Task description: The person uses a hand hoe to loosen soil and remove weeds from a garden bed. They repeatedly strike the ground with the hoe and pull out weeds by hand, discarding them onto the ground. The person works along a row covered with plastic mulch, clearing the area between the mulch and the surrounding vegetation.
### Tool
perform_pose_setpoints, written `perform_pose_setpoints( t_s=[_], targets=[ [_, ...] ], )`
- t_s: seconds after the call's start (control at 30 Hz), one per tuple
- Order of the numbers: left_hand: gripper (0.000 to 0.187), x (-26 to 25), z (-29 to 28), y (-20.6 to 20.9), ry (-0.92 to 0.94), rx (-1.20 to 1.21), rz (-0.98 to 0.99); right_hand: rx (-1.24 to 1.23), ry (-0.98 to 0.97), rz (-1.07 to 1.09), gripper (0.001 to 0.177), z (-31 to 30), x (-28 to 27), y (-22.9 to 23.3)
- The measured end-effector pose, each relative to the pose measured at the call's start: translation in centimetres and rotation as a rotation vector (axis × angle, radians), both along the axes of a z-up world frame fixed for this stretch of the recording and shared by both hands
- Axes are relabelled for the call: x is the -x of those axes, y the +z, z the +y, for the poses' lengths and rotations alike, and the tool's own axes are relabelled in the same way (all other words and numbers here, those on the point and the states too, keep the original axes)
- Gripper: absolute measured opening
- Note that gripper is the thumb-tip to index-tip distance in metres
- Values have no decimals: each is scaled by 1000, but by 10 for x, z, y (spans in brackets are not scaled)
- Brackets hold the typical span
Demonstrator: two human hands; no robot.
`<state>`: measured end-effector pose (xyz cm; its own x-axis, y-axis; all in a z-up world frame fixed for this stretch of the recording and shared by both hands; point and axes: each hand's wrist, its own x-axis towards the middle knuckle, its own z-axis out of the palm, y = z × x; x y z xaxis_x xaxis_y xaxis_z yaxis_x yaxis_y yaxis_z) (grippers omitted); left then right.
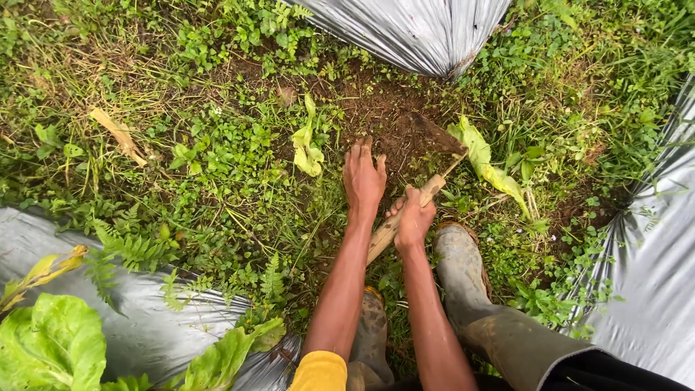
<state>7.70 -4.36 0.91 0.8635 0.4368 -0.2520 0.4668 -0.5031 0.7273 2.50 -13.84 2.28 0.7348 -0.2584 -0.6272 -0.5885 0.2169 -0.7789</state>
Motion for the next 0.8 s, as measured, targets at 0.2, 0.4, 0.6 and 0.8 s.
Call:
perform_pose_setpoints(
  t_s=[0.2,0.4,0.6,0.8],
  targets=[
    [26,18,-9,-72,-41,-219,-52,-62,49,122,14,-13,27,-59],
    [16,31,-16,-151,-2,-205,-82,-58,-7,40,17,-10,-5,8],
    [19,27,-14,-106,-50,-175,-11,-47,-72,72,13,-7,22,-32],
    [34,0,-18,-57,-482,-391,99,-70,-111,154,14,-2,39,-8]
  ],
)
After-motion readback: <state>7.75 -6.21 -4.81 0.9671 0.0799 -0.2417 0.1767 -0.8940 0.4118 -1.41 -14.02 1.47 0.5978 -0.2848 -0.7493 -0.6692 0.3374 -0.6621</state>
